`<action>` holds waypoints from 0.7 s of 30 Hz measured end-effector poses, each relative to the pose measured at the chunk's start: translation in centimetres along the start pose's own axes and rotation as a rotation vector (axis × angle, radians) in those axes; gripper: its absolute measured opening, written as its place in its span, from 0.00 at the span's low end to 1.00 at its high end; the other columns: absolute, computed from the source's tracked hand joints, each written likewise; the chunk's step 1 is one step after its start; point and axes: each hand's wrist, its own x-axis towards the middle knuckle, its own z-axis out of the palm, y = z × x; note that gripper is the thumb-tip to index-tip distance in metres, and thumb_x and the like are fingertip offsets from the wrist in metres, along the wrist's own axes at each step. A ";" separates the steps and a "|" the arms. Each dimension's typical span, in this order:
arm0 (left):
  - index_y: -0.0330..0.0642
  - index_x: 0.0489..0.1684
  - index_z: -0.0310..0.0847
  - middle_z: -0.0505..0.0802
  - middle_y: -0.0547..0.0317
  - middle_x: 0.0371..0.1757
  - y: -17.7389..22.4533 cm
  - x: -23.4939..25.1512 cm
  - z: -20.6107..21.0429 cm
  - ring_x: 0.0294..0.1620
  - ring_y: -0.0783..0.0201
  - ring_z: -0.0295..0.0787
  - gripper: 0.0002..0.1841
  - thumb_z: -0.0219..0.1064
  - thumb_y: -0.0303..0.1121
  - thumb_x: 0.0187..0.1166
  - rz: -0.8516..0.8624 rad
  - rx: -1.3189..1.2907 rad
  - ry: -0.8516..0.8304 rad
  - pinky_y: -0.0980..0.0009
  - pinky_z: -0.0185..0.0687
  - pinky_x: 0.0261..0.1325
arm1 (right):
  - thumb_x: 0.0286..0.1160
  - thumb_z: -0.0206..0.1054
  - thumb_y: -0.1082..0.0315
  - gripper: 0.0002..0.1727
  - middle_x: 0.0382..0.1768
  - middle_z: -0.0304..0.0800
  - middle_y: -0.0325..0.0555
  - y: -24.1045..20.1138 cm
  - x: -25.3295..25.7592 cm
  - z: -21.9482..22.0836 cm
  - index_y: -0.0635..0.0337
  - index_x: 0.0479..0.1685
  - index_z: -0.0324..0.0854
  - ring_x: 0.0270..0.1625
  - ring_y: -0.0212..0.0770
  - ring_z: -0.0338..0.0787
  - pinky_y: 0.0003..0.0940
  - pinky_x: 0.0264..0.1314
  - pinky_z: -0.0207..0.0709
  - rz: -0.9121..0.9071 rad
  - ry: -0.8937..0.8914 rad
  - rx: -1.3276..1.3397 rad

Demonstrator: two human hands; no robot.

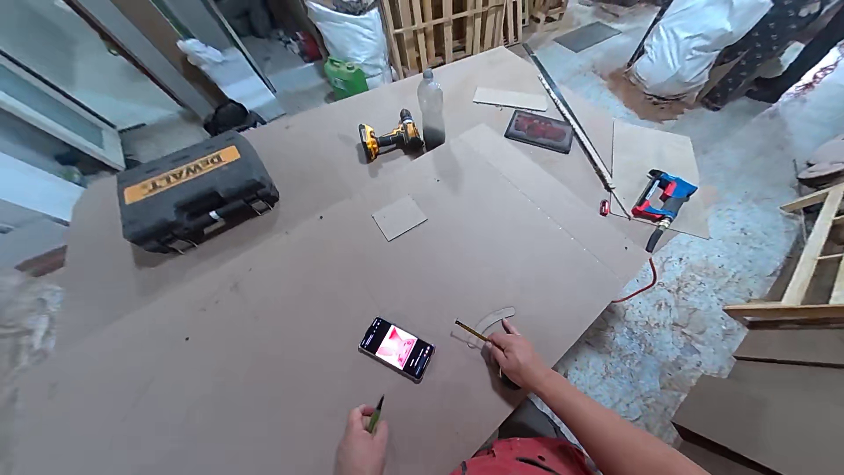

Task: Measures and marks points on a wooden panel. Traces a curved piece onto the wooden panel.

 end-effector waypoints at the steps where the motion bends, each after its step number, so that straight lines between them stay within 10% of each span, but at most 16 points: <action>1: 0.39 0.75 0.75 0.94 0.45 0.42 1.2 0.0 0.9 0.41 0.45 0.92 0.27 0.69 0.37 0.76 -0.009 -0.017 -0.002 0.39 0.87 0.47 | 0.93 0.46 0.53 0.24 0.43 0.94 0.39 0.6 0.8 -1.1 0.56 0.53 0.88 0.58 0.30 0.90 0.40 0.98 0.43 -0.006 -0.029 0.002; 7: 0.40 0.97 0.35 0.91 0.35 0.61 10.3 2.2 5.1 0.57 0.40 0.92 0.65 0.81 0.57 0.64 -0.083 0.209 -0.081 0.38 0.85 0.63 | 0.93 0.49 0.54 0.22 0.41 0.94 0.37 4.0 7.1 -7.3 0.53 0.53 0.89 0.56 0.29 0.91 0.38 0.95 0.52 -0.032 -0.052 0.032; 11: 0.43 0.97 0.39 0.92 0.40 0.62 14.7 6.0 6.1 0.60 0.43 0.92 0.60 0.77 0.60 0.69 -0.057 0.294 -0.023 0.41 0.84 0.66 | 0.93 0.50 0.53 0.21 0.44 0.94 0.36 6.1 9.5 -11.5 0.50 0.52 0.89 0.60 0.31 0.90 0.39 0.90 0.61 -0.026 -0.055 0.076; 15: 0.46 0.95 0.49 0.94 0.41 0.57 21.1 10.4 7.5 0.59 0.41 0.92 0.49 0.68 0.61 0.77 0.035 0.366 -0.032 0.40 0.84 0.65 | 0.92 0.51 0.50 0.19 0.35 0.91 0.37 9.2 6.4 -14.6 0.45 0.52 0.89 0.41 0.37 0.91 0.47 0.49 0.84 0.085 0.011 0.272; 21: 0.61 0.97 0.48 0.93 0.40 0.60 31.3 17.2 10.9 0.61 0.37 0.91 0.42 0.62 0.58 0.84 0.271 0.383 -0.120 0.32 0.80 0.65 | 0.92 0.53 0.51 0.19 0.31 0.91 0.34 14.8 -2.8 -15.2 0.46 0.51 0.90 0.35 0.33 0.90 0.38 0.45 0.85 0.228 -0.060 0.487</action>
